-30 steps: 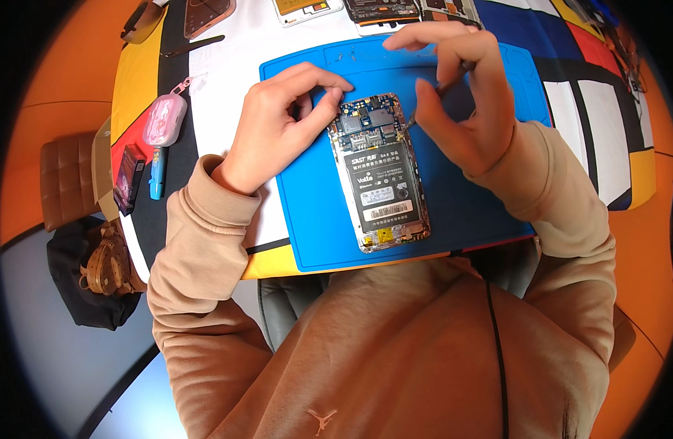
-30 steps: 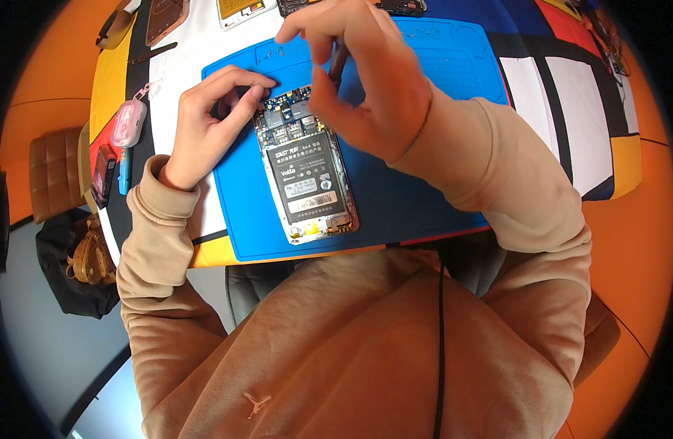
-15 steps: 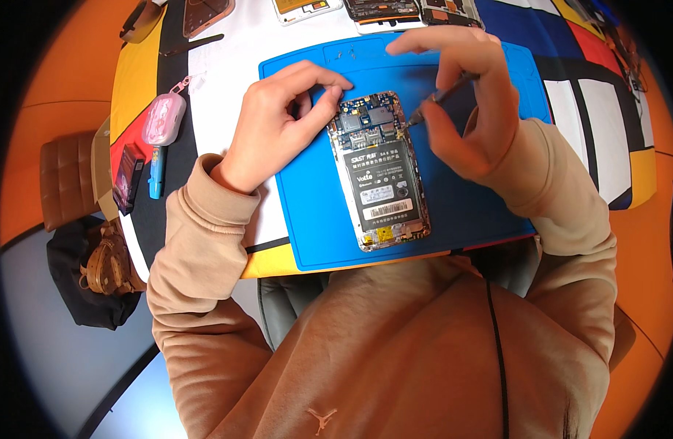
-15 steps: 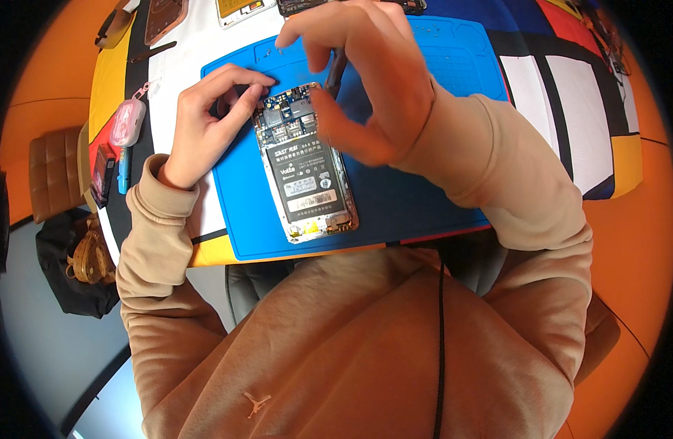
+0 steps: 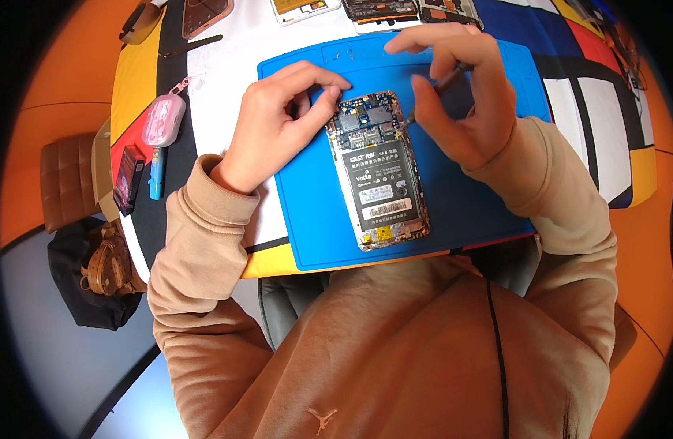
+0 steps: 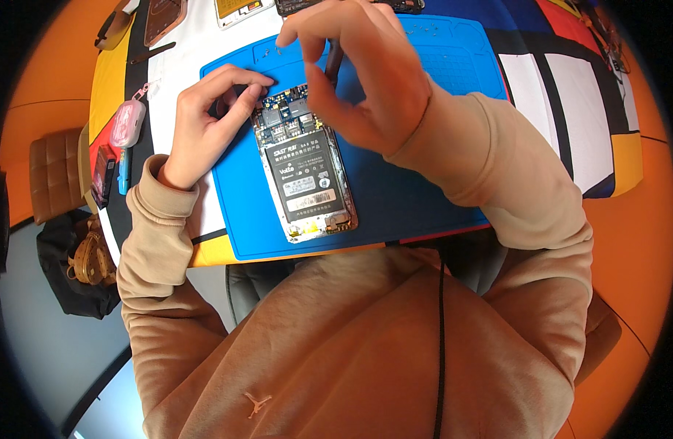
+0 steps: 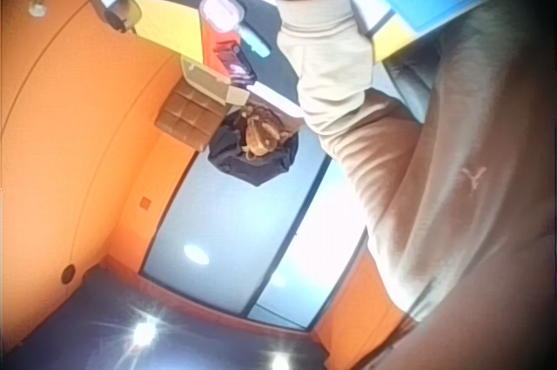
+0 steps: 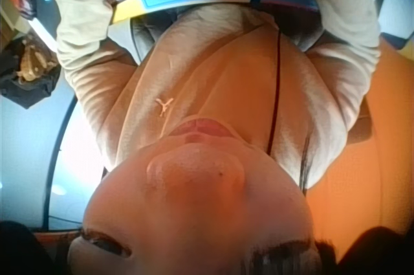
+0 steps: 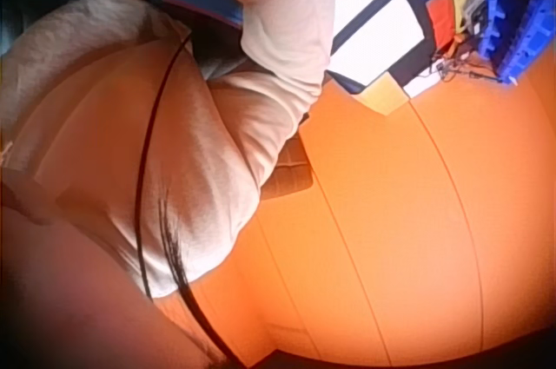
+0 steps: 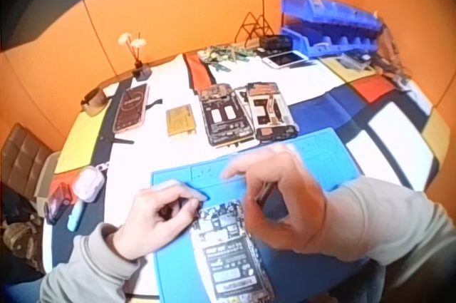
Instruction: The person disassembles a smartphone on a blue mat, removes screws and internal components, then transfers parts to another phone chassis. They use a screwdriver and tweezers to handle small components and reassemble the device.
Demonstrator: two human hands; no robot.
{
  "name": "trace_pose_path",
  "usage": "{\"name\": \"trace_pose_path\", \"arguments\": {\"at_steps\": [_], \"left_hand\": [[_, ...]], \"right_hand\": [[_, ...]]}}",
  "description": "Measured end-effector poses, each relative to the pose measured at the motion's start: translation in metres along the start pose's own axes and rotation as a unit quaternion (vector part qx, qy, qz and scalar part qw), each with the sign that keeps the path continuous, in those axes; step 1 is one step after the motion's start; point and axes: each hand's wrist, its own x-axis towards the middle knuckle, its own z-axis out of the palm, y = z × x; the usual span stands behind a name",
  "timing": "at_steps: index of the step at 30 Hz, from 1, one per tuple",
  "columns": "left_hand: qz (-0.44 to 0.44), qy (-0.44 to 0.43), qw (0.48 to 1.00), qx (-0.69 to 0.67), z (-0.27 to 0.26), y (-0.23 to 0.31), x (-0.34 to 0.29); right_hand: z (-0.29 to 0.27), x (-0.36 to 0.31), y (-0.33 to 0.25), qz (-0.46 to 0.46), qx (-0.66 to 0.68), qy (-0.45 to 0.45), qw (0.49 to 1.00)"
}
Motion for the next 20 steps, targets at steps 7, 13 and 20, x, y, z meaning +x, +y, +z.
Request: {"name": "trace_pose_path", "arguments": {"at_steps": [7,13,20], "left_hand": [[0.000,0.001,1.000,-0.006,0.001,0.000,0.001],[-0.008,0.004,1.000,0.007,0.001,0.002,0.001],[-0.004,0.000,1.000,0.008,0.000,0.002,0.000]], "right_hand": [[-0.011,-0.003,-0.010,0.007,-0.033,-0.054,0.998],[0.004,0.000,0.002,0.006,-0.020,0.014,1.000],[-0.007,-0.001,-0.005,-0.011,-0.059,-0.070,0.996]]}}
